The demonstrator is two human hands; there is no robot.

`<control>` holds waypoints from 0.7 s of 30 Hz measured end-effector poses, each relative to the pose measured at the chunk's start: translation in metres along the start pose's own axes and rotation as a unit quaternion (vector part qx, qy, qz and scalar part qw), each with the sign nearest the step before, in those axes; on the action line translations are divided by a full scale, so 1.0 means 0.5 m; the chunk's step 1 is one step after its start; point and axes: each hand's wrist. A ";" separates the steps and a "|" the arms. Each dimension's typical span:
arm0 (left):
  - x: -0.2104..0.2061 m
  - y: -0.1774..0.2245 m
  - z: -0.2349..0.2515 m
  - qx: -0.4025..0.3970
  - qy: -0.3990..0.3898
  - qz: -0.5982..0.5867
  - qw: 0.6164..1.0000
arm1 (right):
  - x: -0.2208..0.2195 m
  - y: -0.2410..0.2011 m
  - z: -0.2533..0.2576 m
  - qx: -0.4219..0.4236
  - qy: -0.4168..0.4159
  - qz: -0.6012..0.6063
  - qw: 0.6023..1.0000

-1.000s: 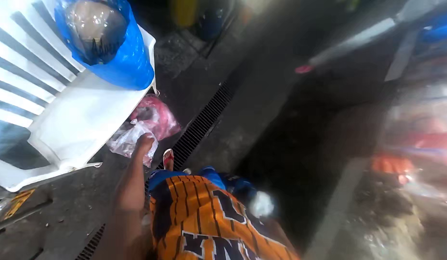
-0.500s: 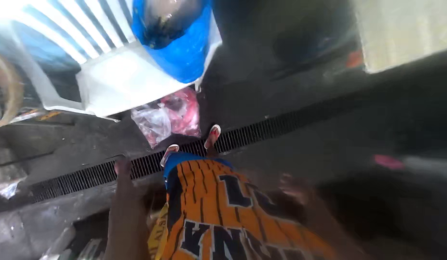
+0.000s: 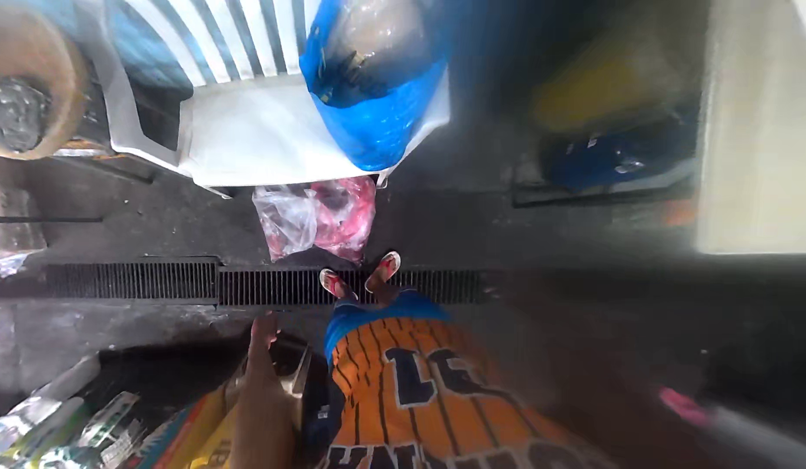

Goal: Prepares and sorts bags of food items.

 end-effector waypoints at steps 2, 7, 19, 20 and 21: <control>-0.007 0.093 0.025 -0.069 -0.009 0.051 0.996 | -0.056 0.081 0.161 0.213 0.053 -0.031 0.975; -0.036 0.292 0.016 -0.132 0.042 0.031 0.990 | -0.038 -0.066 0.250 0.241 -0.038 -0.069 0.967; -0.474 0.406 0.257 0.045 0.007 -0.219 0.975 | 0.186 -0.289 0.636 0.277 -0.069 -0.434 0.855; -0.497 0.429 0.279 0.058 0.006 -0.247 0.967 | 0.197 -0.293 0.664 0.280 -0.059 -0.446 0.848; -0.515 0.450 0.310 0.054 0.022 -0.243 0.968 | 0.200 -0.294 0.694 0.278 -0.054 -0.452 0.846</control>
Point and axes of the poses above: each hand's wrist, its own z-axis towards the middle knuckle, its own x-axis out of the back of the hand, y = z × x, and after that the axes turned 7 degrees about z, right-handed
